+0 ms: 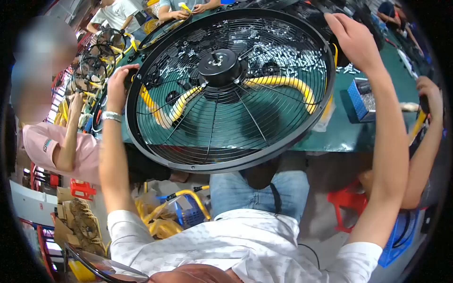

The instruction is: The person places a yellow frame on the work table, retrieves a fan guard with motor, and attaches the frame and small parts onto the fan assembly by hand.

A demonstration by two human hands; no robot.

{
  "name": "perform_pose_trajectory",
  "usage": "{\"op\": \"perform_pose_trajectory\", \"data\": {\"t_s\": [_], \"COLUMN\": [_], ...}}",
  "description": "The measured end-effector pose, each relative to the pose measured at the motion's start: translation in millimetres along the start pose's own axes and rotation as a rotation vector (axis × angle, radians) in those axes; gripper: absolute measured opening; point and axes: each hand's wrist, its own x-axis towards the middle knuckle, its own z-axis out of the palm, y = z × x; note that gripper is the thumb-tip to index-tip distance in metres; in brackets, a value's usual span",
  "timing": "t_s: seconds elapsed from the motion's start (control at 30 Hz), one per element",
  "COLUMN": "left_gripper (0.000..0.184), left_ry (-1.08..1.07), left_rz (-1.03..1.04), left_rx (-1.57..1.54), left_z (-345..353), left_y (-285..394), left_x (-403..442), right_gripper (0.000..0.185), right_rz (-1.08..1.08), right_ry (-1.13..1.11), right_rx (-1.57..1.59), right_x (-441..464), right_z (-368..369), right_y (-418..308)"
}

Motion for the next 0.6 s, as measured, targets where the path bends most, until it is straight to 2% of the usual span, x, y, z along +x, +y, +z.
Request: {"op": "perform_pose_trajectory", "data": {"t_s": [0.03, 0.1, 0.17, 0.23, 0.27, 0.3, 0.37, 0.4, 0.43, 0.5, 0.53, 0.6], "left_gripper": [0.035, 0.040, 0.051, 0.050, 0.051, 0.047, 0.041, 0.036, 0.035, 0.035, 0.033, 0.032], "left_ry": [-0.090, -0.009, -0.100, 0.014, -0.018, -0.004, 0.299, 0.350, 0.458, 0.405, 0.367, 0.232], "left_rz": [-0.176, -0.500, -0.619, -0.632, -0.606, -0.512, 0.588, 0.326, 0.374, 0.330, 0.299, 0.134], "left_rx": [-0.052, -0.111, 0.094, 0.045, -0.018, 0.060, 0.552, 0.001, 0.006, -0.348, -0.379, -0.019], "left_z": [-9.3, -13.1, 0.1, 16.2, 5.4, 0.6, 18.5, 31.0, 40.7, 46.7, 43.5, 20.3], "left_y": [16.7, 27.6, 30.3, 25.4, -2.0, -17.0, -45.2, -59.0, -57.7, -51.4, -42.5, -8.6], "left_x": [1.7, 18.3, 24.4, 18.0, 23.6, 21.9, 0.5, -3.4, -4.8, -2.9, -5.4, -11.9], "right_gripper": [0.031, 0.026, 0.024, 0.022, 0.019, 0.018, 0.018, 0.017, 0.016, 0.016, 0.017, 0.018], "right_rz": [-0.185, -0.175, -0.213, -0.309, -0.237, -0.207, -0.147, -0.145, -0.153, -0.159, -0.135, -0.119], "right_ry": [0.176, 0.096, 0.094, 0.188, 0.186, 0.210, 0.256, 0.314, 0.337, 0.371, 0.354, 0.347], "right_rx": [0.049, 0.186, 0.111, 0.098, 0.167, 0.164, 0.159, 0.189, 0.197, 0.206, 0.215, 0.257], "right_x": [-11.5, -26.6, -34.1, -34.2, -33.6, -34.0, -35.0, -36.0, -34.4, -37.2, -38.6, -40.9], "right_z": [3.1, 5.0, 14.1, 24.8, 27.2, 30.2, 33.4, 37.1, 38.8, 38.7, 37.5, 34.7], "right_y": [-3.6, -10.3, -15.4, -4.9, -1.9, -1.1, -4.4, -5.0, -7.1, -8.3, -5.4, -6.8]}}
